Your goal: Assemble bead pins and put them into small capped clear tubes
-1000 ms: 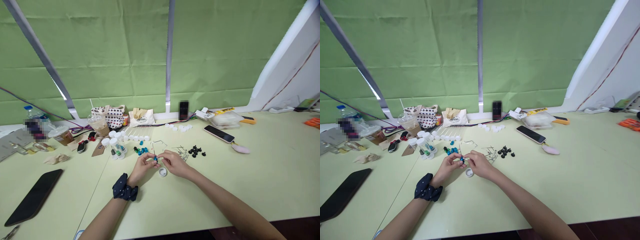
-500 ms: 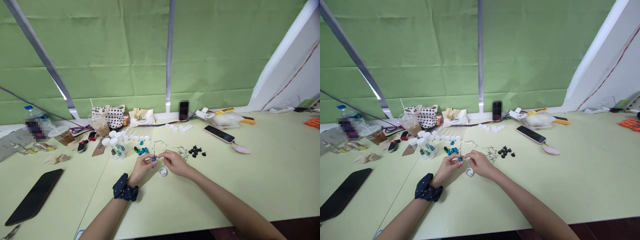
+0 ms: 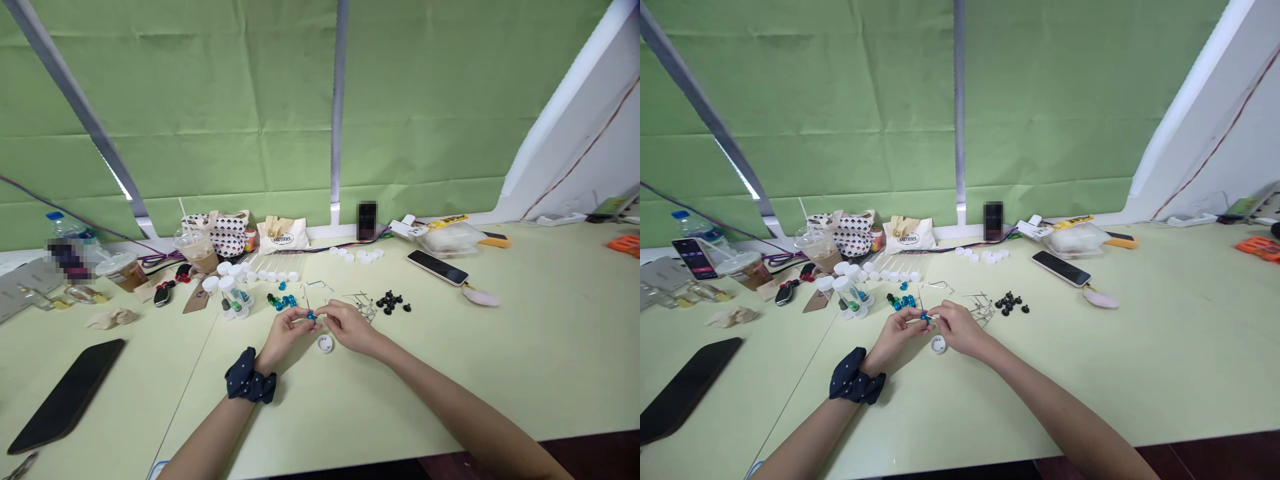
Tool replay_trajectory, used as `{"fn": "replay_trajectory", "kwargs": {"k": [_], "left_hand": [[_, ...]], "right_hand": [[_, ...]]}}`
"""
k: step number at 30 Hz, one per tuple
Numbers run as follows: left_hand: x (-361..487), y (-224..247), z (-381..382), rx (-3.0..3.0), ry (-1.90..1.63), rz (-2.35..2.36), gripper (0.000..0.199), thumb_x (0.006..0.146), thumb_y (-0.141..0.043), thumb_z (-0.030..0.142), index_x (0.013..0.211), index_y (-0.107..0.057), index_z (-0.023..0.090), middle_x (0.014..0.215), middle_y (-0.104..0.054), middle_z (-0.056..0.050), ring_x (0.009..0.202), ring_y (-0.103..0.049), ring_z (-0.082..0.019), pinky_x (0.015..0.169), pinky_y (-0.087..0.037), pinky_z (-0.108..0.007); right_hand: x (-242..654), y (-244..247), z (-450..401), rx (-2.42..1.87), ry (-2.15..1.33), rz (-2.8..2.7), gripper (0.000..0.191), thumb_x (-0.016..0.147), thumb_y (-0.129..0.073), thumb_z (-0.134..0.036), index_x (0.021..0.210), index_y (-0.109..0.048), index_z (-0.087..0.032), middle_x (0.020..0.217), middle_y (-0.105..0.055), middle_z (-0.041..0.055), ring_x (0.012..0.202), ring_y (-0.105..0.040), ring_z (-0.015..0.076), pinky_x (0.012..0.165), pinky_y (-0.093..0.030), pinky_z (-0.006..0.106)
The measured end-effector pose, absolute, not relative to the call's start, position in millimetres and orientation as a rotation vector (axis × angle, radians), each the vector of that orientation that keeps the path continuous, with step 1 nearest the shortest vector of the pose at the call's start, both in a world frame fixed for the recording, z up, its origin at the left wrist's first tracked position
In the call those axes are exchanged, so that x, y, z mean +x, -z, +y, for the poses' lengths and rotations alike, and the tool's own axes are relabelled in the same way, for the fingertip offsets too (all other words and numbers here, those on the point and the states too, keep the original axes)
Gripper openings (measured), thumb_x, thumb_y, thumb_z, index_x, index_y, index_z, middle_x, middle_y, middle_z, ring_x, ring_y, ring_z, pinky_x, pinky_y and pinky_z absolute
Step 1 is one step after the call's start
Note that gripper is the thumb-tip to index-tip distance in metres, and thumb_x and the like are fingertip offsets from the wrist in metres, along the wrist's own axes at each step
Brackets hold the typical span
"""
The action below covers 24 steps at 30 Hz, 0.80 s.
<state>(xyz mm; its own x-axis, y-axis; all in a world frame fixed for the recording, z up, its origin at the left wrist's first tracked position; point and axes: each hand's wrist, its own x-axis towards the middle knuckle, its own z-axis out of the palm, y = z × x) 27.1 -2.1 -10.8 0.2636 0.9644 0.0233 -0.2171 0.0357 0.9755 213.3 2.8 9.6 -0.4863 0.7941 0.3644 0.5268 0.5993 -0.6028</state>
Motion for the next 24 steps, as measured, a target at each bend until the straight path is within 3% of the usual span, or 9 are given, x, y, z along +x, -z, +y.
{"fn": "replay_trajectory", "kwargs": {"k": [6,24], "left_hand": [[26.3,10.8,-3.3,1.163,-1.113,0.844,0.030,0.064,-0.075,0.025,0.080,-0.052,0.015,0.071,-0.066,0.000,0.070,-0.069,-0.020,0.068,-0.051,-0.031],[23.1,16.8,-1.9,1.219,-1.106,0.866,0.029,0.065,-0.075,0.027,0.082,-0.054,0.015,0.071,-0.069,-0.002,0.067,-0.068,-0.019,0.068,-0.051,-0.031]], "right_hand": [[212.9,-7.9,3.2,-1.012,-0.554,-2.211,0.030,0.083,-0.045,-0.009,0.105,-0.063,-0.019,0.075,-0.050,0.0000,0.055,-0.044,0.0079,0.057,-0.034,0.021],[213.2,-8.8,1.6,-0.995,-0.525,-2.244,0.031,0.084,-0.045,-0.009,0.106,-0.062,-0.021,0.078,-0.051,0.0014,0.063,-0.049,0.0101,0.060,-0.037,0.021]]}}
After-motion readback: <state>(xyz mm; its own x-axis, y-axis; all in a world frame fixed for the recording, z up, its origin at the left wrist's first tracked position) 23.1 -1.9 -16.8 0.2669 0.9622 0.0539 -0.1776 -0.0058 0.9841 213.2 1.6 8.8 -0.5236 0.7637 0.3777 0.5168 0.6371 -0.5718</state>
